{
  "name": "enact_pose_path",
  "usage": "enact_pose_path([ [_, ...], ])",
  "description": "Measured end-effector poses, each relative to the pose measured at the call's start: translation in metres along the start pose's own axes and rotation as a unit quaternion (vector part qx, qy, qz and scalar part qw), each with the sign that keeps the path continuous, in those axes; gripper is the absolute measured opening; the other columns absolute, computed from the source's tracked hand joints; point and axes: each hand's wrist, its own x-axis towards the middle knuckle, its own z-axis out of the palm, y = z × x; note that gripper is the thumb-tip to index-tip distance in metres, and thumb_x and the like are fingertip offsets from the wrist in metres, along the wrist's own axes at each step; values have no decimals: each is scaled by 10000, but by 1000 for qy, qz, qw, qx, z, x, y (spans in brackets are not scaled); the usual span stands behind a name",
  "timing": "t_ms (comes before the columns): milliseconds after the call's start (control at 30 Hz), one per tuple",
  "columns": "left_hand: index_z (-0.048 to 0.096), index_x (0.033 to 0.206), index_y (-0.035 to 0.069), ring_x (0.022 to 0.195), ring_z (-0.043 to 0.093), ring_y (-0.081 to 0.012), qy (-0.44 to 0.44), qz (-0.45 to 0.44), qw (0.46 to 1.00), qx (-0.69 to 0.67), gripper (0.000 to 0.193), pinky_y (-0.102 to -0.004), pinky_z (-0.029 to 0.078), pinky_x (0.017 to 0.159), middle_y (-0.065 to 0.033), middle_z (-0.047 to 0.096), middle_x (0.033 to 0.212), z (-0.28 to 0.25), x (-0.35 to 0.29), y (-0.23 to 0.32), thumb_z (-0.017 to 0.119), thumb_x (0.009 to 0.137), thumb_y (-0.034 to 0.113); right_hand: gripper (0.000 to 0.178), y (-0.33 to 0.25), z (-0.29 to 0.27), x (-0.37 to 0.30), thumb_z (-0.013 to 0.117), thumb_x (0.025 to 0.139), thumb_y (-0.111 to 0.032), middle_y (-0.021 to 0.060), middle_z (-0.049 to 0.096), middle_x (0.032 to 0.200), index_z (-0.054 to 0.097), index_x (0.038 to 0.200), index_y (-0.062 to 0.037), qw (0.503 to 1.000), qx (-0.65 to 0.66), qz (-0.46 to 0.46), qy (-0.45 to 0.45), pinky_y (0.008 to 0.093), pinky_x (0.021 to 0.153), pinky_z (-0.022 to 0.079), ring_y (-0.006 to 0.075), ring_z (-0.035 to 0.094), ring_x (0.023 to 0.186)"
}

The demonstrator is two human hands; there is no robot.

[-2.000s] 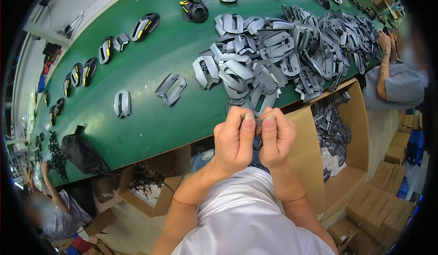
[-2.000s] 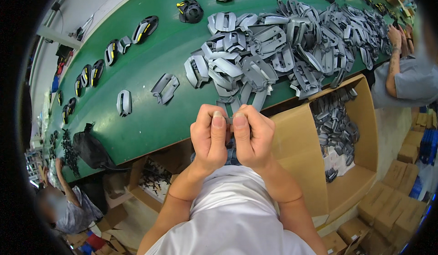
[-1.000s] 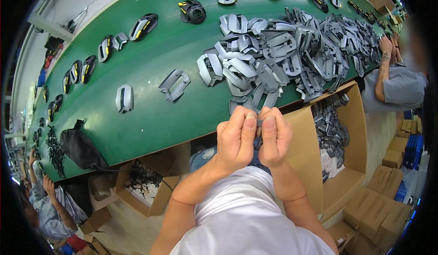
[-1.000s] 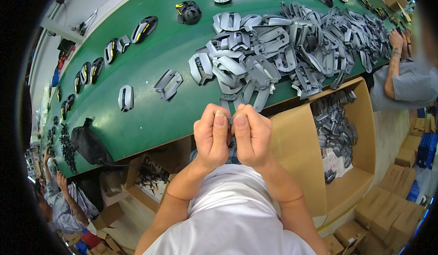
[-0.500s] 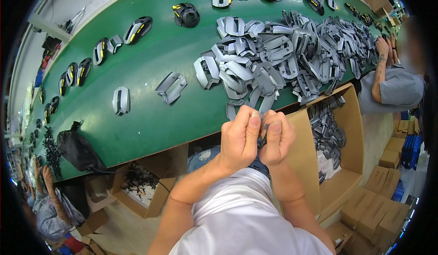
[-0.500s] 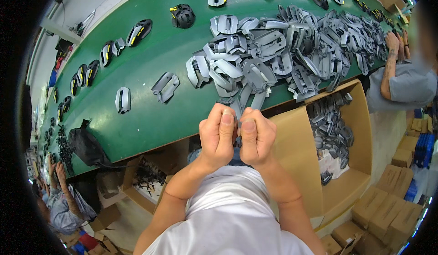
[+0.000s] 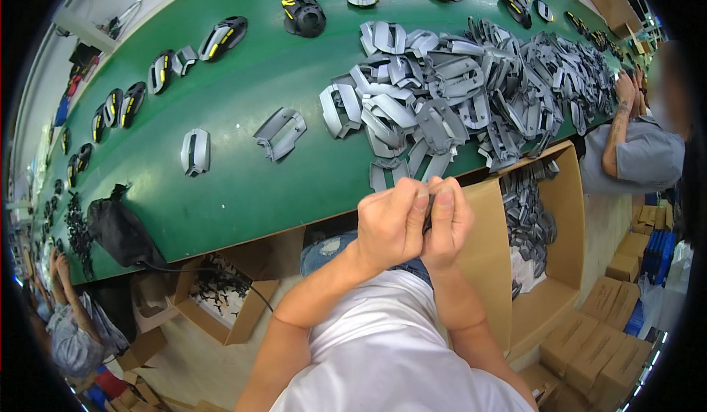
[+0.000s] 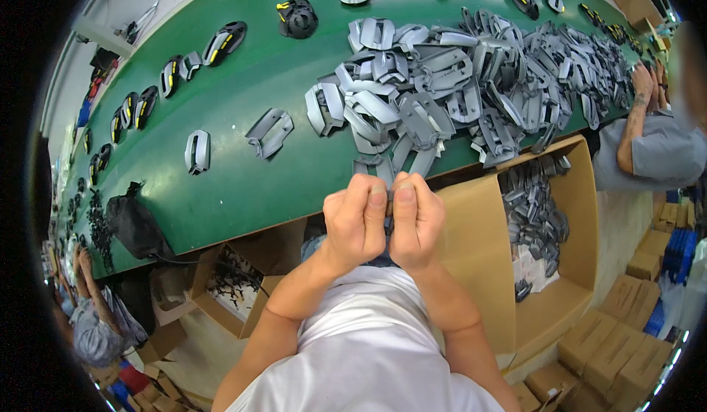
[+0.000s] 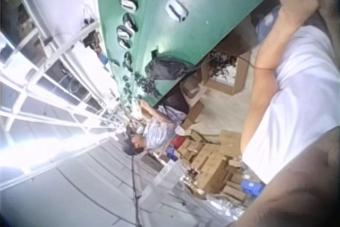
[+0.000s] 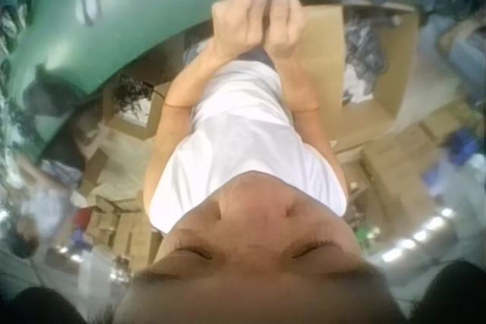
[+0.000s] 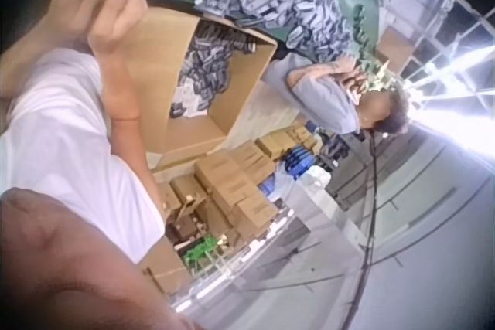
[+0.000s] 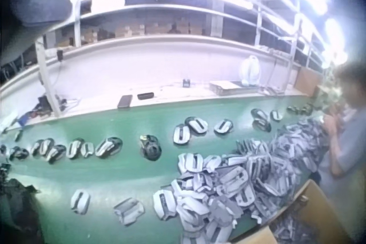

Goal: Manually assemble and sort plastic and electronic components on a factory production line.

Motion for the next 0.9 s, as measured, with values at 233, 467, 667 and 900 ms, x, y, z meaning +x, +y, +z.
enact_pose_path([
  [233, 504, 776, -7, 399, 486, -235, -18, -104, 990, -96, 167, -302, 378, 400, -100, 479, 530, 1, 4, -7, 464, 913, 79, 320, 6, 3, 3, 380, 971, -189, -28, 328, 614, 359, 681, -55, 997, 16, 72, 34, 223, 473, 229, 44, 272, 555],
  [467, 482, 771, 15, 432, 379, -79, -19, -186, 976, -114, 263, -243, 322, 413, -5, 435, 514, -14, 11, -10, 419, 963, 183, 175, 4, 6, 7, 456, 929, -148, -9, 455, 721, 486, 823, -12, 993, 60, 102, -16, 207, 563, 327, 56, 392, 644],
  [667, 490, 830, 18, 577, 535, -432, -148, -80, 984, 51, 269, -491, 409, 518, -220, 511, 586, 3, 48, -28, 537, 868, 280, 381, 11, -59, -9, 487, 889, -57, 139, 508, 1164, 400, 1241, 58, 987, -29, 143, -71, 340, 927, 393, 205, 509, 1049],
  [900, 476, 1112, -62, 1123, 410, -344, 85, -137, 846, 508, 643, -429, 356, 912, -218, 457, 1162, -50, 193, -152, 671, 734, 419, 427, 24, -96, -14, 494, 904, -46, 132, 476, 1224, 360, 1295, 59, 992, 1, 89, -85, 320, 998, 304, 192, 446, 1124],
])
